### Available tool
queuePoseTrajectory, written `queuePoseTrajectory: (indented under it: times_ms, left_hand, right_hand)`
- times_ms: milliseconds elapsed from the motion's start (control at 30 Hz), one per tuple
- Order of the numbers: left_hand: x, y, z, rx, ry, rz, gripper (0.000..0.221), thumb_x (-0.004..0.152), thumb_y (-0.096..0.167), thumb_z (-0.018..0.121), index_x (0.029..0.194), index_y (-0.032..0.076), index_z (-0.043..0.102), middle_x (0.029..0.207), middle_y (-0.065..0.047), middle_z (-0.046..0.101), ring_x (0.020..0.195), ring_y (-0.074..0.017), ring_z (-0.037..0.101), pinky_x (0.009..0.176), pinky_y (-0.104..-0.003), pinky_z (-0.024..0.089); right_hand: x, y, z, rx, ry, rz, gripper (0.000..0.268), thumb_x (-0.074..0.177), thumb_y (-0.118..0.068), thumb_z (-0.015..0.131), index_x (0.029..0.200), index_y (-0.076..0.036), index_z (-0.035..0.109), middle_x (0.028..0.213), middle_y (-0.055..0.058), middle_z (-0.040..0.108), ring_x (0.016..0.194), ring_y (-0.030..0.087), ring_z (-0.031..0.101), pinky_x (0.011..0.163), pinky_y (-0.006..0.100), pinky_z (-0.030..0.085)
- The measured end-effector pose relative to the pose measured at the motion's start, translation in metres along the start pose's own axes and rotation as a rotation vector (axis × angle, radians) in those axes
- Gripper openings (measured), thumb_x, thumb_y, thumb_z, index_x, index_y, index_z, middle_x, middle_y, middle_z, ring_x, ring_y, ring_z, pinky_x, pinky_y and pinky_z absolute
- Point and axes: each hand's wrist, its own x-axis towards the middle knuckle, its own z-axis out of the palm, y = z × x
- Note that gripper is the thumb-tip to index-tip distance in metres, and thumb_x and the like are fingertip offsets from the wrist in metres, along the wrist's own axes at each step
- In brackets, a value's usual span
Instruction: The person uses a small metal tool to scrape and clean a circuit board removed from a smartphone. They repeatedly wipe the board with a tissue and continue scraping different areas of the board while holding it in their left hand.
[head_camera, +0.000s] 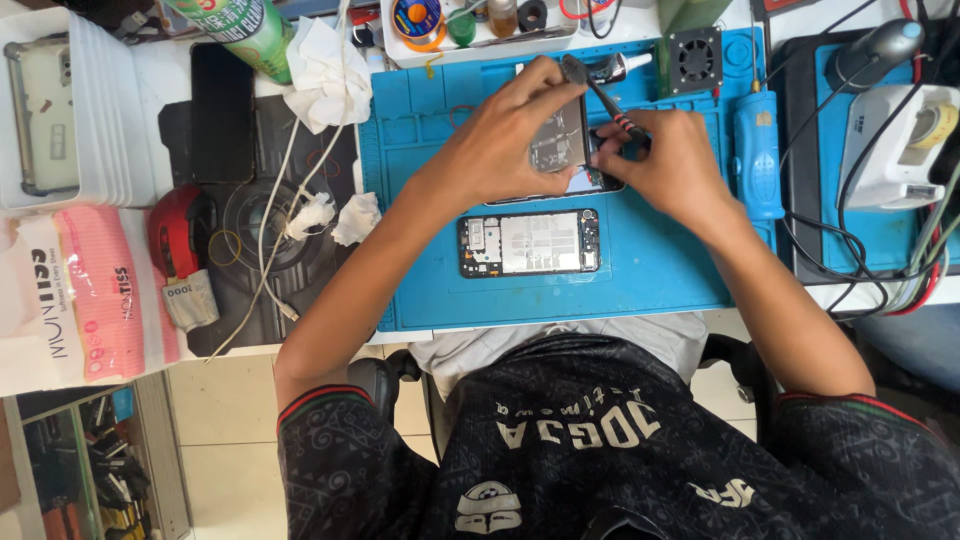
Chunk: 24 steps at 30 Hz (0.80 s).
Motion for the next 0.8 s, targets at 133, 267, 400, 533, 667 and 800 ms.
queuePoseTrajectory:
  times_ms: [133,267,400,533,667,800]
  left_hand:
    - [-0.006,0.003,0.001,0.153,-0.061,-0.047,0.073,0.073,0.029,0.089,0.134,-0.002,0.062,0.122,-0.015,0.055,0.103,-0.0353,0.058,0.093,-0.045,0.052]
    - [-0.009,0.000,0.008,0.244,-0.062,0.064,0.075,0.071,0.031,0.088,0.130,-0.005,0.061,0.123,-0.015,0.054,0.107,-0.0301,0.059,0.096,-0.044,0.047]
    - [-0.008,0.000,0.017,0.257,-0.120,0.052,0.072,0.071,0.031,0.088,0.127,-0.005,0.062,0.121,-0.015,0.055,0.107,-0.0301,0.057,0.097,-0.043,0.044]
    - [-0.007,0.002,0.027,0.289,-0.151,0.041,0.072,0.070,0.031,0.087,0.126,-0.006,0.060,0.117,-0.015,0.054,0.112,-0.0288,0.058,0.097,-0.045,0.043]
    - [-0.006,0.002,0.034,0.310,-0.108,0.050,0.077,0.070,0.031,0.087,0.130,-0.007,0.057,0.119,-0.016,0.054,0.112,-0.0291,0.058,0.098,-0.044,0.043]
    - [-0.006,0.002,0.038,0.278,-0.132,0.002,0.083,0.071,0.027,0.088,0.138,-0.007,0.052,0.123,-0.016,0.054,0.107,-0.0299,0.059,0.098,-0.043,0.045]
  right_hand:
    - [-0.003,-0.006,0.009,-0.087,0.016,-0.015,0.033,0.075,-0.010,0.088,0.104,0.000,0.076,0.083,0.012,0.074,0.073,0.024,0.070,0.069,0.036,0.054]
    - [-0.004,-0.005,0.008,-0.097,-0.009,-0.017,0.031,0.077,-0.008,0.087,0.106,-0.001,0.077,0.087,0.012,0.074,0.072,0.026,0.070,0.069,0.037,0.054]
    - [-0.003,-0.003,0.003,-0.092,-0.050,-0.007,0.026,0.079,-0.005,0.083,0.104,0.000,0.077,0.089,0.014,0.075,0.073,0.027,0.070,0.068,0.038,0.054]
    - [0.000,0.000,0.001,-0.025,-0.061,-0.009,0.022,0.080,-0.003,0.079,0.102,0.000,0.075,0.090,0.013,0.076,0.078,0.024,0.073,0.071,0.036,0.056]
    - [0.002,0.003,-0.005,-0.009,0.002,-0.056,0.019,0.086,-0.007,0.083,0.099,0.001,0.074,0.086,0.013,0.074,0.074,0.022,0.070,0.068,0.033,0.052]
    - [0.001,0.000,-0.008,0.112,0.074,0.146,0.017,0.088,-0.011,0.084,0.098,-0.001,0.074,0.079,0.008,0.071,0.068,0.013,0.060,0.060,0.029,0.044]
